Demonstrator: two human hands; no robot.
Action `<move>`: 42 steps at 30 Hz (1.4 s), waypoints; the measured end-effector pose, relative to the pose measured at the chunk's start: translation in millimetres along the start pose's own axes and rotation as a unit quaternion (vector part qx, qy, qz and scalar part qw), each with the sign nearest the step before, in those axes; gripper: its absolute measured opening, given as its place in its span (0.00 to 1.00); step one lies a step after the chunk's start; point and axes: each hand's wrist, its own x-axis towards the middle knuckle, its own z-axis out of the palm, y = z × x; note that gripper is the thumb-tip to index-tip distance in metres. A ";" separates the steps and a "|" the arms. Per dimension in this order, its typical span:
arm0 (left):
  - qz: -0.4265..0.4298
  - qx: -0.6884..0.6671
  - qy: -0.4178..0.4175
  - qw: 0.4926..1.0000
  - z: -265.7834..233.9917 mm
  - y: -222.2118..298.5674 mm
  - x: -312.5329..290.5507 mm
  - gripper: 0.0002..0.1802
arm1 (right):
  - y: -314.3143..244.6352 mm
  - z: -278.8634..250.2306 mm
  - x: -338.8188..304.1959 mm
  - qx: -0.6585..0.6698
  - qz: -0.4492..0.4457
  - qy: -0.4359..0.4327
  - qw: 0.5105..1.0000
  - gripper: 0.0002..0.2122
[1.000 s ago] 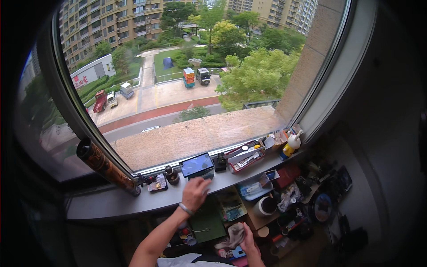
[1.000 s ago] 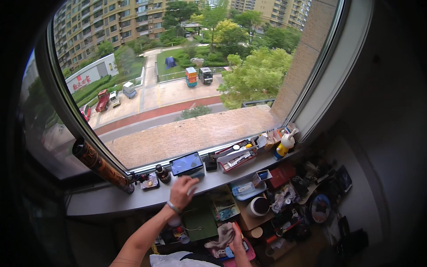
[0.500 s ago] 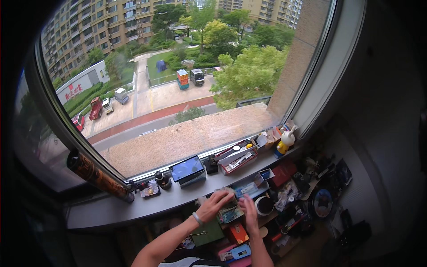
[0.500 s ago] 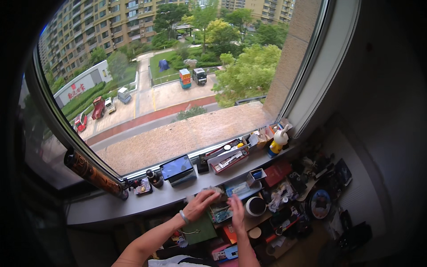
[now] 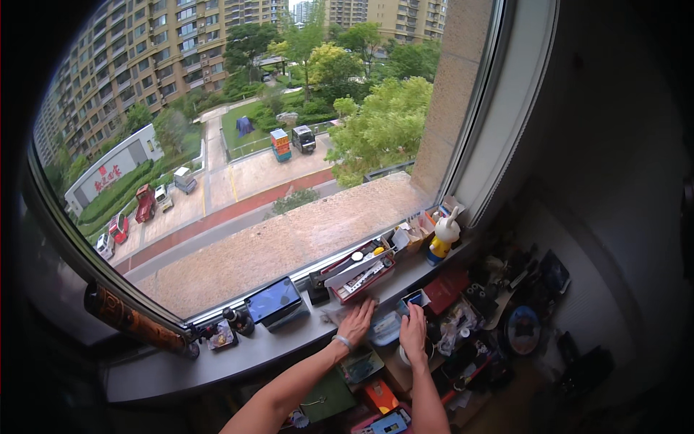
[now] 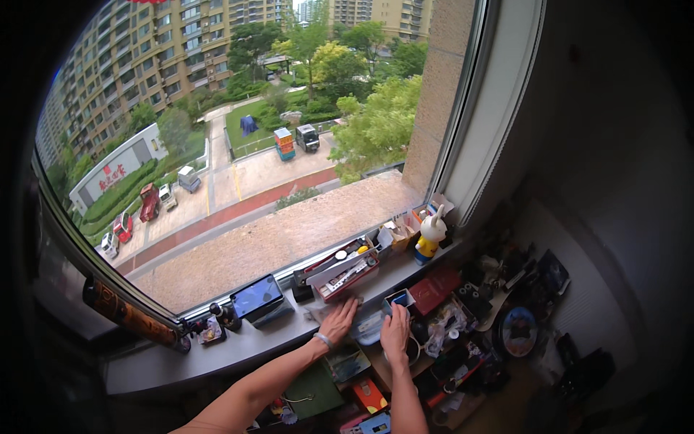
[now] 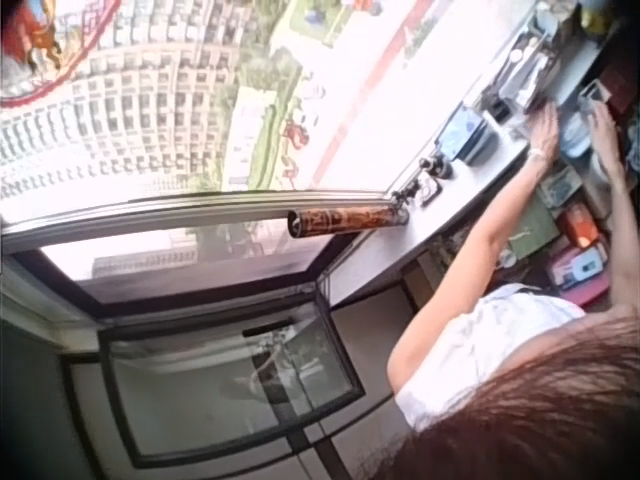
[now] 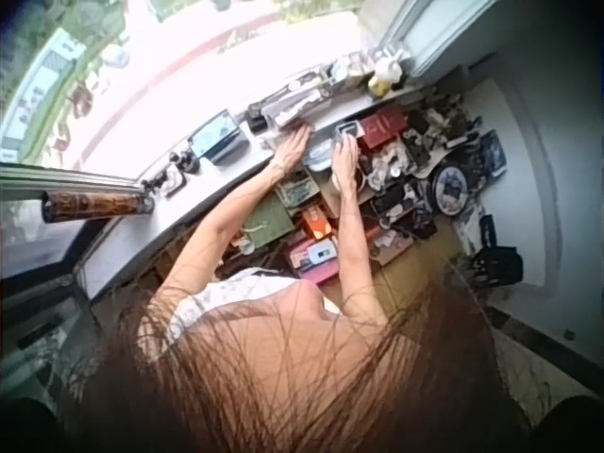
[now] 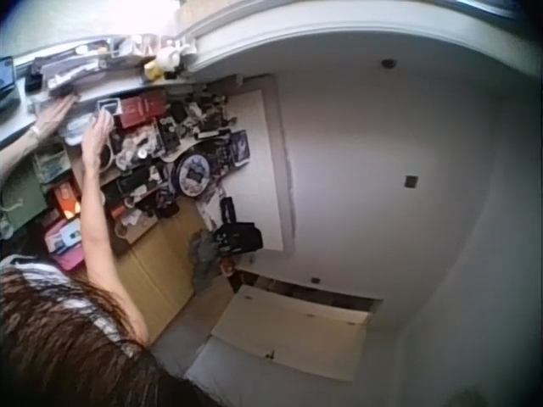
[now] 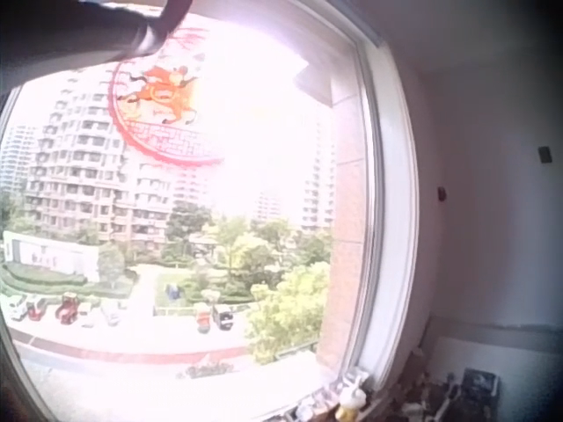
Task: The person wipes a light switch, the headboard of a bed, and a bed platform with a cloth, then cleans a long orange tube, a cylinder, a small bottle, a smartphone, and a toy rabbit on a windowsill.
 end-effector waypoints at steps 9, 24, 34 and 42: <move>-0.010 -0.133 -0.037 0.990 28.8 28.8 85.2 0.33 | 4.9 4.2 3.0 0.073 0.012 0.054 0.996 0.12; 0.004 -0.199 -0.099 0.975 70.4 33.3 184.5 0.33 | 4.7 -3.7 8.3 0.105 0.015 0.070 0.992 0.10; 0.049 -0.127 -0.018 0.991 77.9 12.6 166.8 0.30 | -2.6 6.7 12.0 0.108 0.000 0.074 0.991 0.09; 0.104 -0.057 0.035 0.992 57.3 19.3 114.5 0.29 | 10.7 5.0 14.1 0.083 -0.013 0.107 0.991 0.08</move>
